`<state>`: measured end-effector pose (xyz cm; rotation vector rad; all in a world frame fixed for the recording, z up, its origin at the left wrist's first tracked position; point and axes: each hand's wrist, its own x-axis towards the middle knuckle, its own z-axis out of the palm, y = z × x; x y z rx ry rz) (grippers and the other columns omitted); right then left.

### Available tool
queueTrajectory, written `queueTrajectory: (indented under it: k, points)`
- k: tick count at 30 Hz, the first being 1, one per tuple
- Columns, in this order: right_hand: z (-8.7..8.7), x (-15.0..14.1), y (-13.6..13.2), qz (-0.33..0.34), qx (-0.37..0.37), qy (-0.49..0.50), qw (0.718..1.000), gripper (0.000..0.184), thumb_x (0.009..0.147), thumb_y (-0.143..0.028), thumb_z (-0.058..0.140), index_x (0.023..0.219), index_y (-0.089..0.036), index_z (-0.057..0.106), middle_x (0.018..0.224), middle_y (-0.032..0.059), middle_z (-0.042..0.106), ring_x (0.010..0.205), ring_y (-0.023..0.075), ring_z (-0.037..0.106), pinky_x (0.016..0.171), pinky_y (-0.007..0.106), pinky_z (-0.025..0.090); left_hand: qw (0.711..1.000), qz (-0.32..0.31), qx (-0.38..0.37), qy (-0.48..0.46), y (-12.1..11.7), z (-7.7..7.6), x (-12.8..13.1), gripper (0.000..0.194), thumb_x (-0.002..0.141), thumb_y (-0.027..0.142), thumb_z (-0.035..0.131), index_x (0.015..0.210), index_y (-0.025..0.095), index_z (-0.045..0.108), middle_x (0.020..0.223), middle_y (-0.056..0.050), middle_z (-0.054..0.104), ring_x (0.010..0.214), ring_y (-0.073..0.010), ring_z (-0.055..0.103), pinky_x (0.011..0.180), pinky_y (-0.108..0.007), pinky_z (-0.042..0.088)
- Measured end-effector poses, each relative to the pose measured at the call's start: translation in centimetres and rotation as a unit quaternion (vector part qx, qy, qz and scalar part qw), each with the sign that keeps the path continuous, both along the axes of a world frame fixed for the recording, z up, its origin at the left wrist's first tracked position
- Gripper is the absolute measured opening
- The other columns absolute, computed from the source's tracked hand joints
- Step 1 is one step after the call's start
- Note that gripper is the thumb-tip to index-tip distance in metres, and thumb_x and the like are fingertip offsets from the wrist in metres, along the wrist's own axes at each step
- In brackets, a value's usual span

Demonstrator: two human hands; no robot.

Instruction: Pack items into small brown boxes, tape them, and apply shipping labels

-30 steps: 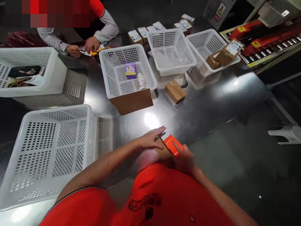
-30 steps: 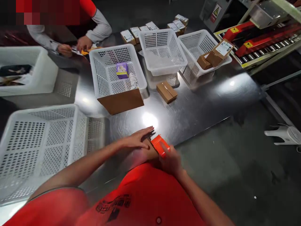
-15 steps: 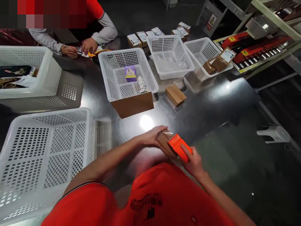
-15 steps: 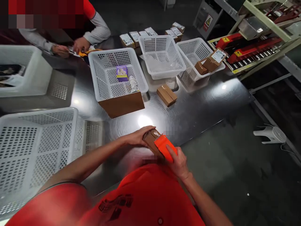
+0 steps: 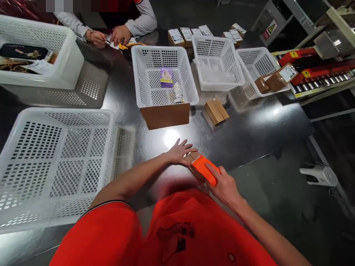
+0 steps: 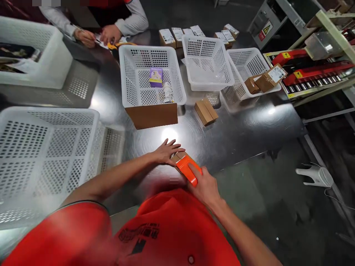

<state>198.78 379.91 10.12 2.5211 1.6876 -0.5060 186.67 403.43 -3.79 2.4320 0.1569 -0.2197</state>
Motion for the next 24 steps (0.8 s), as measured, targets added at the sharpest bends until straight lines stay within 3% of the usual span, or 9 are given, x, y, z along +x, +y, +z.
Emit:
queueTrajectory:
  k: [3,6,16,22,24]
  points:
    - [3.3,-0.7,1.2,0.012,-0.003,-0.018,1.0,0.061,0.086,-0.041,0.061,0.145,-0.034,0.05,0.097,0.0055,0.055,0.069,0.016,0.057,0.057,0.024,0.038,0.999,-0.003,0.039,-0.008,0.0,0.4,0.0,0.085,0.075,0.063,0.07,0.15,0.037,0.04,0.151,-0.012,0.046,0.147,-0.0459,0.019,0.112,-0.073,-0.002]
    - [4.2,-0.3,1.0,0.037,-0.038,-0.03,0.998,0.062,0.085,-0.039,0.062,0.145,-0.035,0.049,0.097,0.0056,0.056,0.067,0.0157,0.057,0.055,0.024,0.035,0.999,0.003,0.032,-0.007,0.1,0.4,0.0,0.084,0.075,0.063,0.07,0.15,0.038,0.041,0.151,-0.011,0.046,0.147,-0.0446,0.018,0.113,-0.072,-0.002]
    - [-0.6,1.1,-1.3,0.039,-0.123,-0.042,0.991,0.062,0.09,-0.034,0.058,0.149,-0.032,0.043,0.102,0.0063,0.056,0.072,0.0168,0.061,0.059,0.025,0.04,0.999,0.008,0.014,-0.033,0.2,-0.8,-0.1,0.082,0.076,0.064,0.068,0.149,0.039,0.041,0.148,-0.011,0.05,0.148,-0.0429,0.02,0.113,-0.071,-0.002]
    - [-2.1,0.9,-1.5,0.031,-0.15,-0.052,0.987,0.064,0.09,-0.034,0.057,0.151,-0.032,0.039,0.107,0.0092,0.057,0.079,0.0207,0.065,0.061,0.026,0.043,0.998,0.004,0.05,-0.032,-0.3,0.9,0.1,0.081,0.075,0.066,0.07,0.146,0.034,0.048,0.152,-0.012,0.046,0.148,-0.044,0.018,0.114,-0.07,-0.004]
    - [-2.3,0.8,-1.3,0.03,-0.147,-0.049,0.988,0.064,0.09,-0.036,0.057,0.152,-0.033,0.038,0.107,0.0092,0.057,0.079,0.0209,0.066,0.061,0.026,0.043,0.998,0.046,0.037,-0.013,-1.6,1.5,0.6,0.081,0.078,0.069,0.065,0.147,0.031,0.047,0.156,-0.012,0.039,0.147,-0.0437,0.019,0.115,-0.068,0.004]
